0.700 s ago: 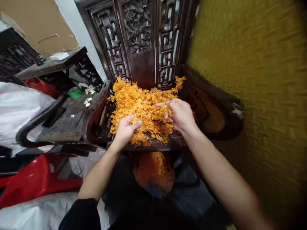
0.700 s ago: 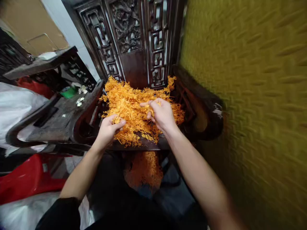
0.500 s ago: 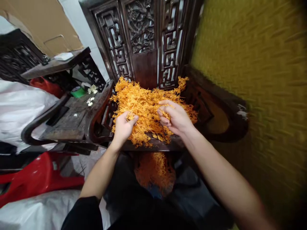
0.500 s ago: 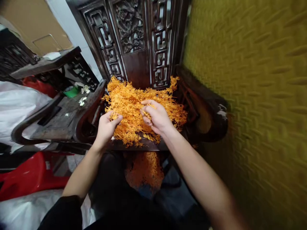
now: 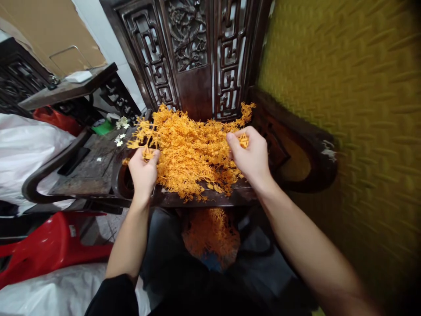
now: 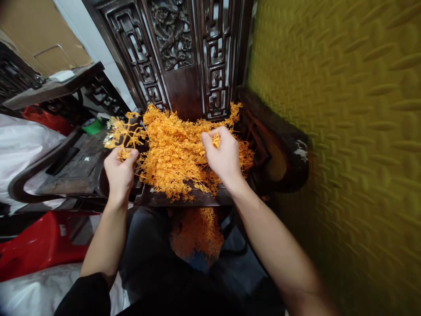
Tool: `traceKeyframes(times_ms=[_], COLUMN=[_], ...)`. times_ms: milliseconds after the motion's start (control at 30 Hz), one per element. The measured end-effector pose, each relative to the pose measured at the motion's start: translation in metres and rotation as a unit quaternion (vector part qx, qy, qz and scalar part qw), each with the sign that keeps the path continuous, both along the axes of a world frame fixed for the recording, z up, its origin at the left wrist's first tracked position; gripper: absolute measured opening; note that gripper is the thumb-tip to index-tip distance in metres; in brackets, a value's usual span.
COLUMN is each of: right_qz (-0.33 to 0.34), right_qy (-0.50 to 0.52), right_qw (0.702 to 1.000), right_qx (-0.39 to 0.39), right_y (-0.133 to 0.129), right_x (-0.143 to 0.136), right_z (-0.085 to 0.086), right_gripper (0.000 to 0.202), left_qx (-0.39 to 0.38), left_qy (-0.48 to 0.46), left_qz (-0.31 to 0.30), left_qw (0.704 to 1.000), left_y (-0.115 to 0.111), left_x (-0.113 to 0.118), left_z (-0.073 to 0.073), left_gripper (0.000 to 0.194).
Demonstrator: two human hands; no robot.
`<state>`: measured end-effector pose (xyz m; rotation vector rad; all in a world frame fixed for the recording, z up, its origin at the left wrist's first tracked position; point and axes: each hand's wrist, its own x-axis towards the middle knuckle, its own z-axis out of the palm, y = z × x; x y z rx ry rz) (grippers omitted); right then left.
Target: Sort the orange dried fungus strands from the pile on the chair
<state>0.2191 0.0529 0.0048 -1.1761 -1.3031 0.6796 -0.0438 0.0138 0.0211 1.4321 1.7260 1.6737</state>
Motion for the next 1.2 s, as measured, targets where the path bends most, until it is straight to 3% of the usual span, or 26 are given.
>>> traceKeyframes(times_ms=[133, 200, 300, 400, 533, 600, 800, 1033, 1100, 1200], right_qz=[0.199, 0.26, 0.315, 0.35, 0.254, 0.21, 0.149, 0.136, 0.087, -0.048], right_qy=[0.13, 0.149, 0.183, 0.187, 0.184, 0.215, 0.185, 0.161, 0.171, 0.249], right_qw=[0.966, 0.946, 0.919, 0.904, 0.94, 0.944, 0.966, 0.971, 0.975, 0.961], right_qx=[-0.098, -0.125, -0.15, -0.159, -0.133, -0.134, -0.104, -0.11, -0.115, -0.113], right_y=[-0.008, -0.012, -0.013, -0.009, 0.002, 0.007, 0.016, 0.021, 0.033, 0.049], right_x=[-0.018, -0.03, -0.04, -0.038, -0.027, -0.022, -0.017, -0.012, 0.002, 0.033], right_z=[0.001, 0.001, 0.002, 0.0, -0.003, -0.005, -0.012, -0.016, -0.019, -0.02], right_gripper=[0.017, 0.019, 0.042, 0.04, 0.039, 0.043, 0.047, 0.041, 0.041, 0.045], left_qx=[-0.127, -0.14, -0.156, -0.171, -0.154, -0.17, -0.182, -0.211, -0.202, -0.135], left_qy=[-0.203, -0.234, -0.243, -0.25, -0.258, -0.26, -0.274, -0.263, -0.26, -0.246], left_qz=[-0.202, -0.239, -0.264, -0.285, -0.276, -0.277, -0.305, -0.319, -0.317, -0.267], left_qw=[0.95, 0.932, 0.92, 0.909, 0.913, 0.909, 0.894, 0.886, 0.889, 0.922], left_y=[-0.007, -0.011, -0.017, -0.02, -0.02, -0.018, -0.013, -0.014, -0.018, -0.023], left_x=[0.025, 0.038, 0.049, 0.054, 0.059, 0.062, 0.067, 0.069, 0.063, 0.049], left_z=[0.0, 0.0, 0.002, 0.003, 0.005, 0.006, 0.007, 0.009, 0.012, 0.014], left_gripper=[0.022, 0.022, 0.022, 0.023, 0.022, 0.024, 0.028, 0.03, 0.029, 0.027])
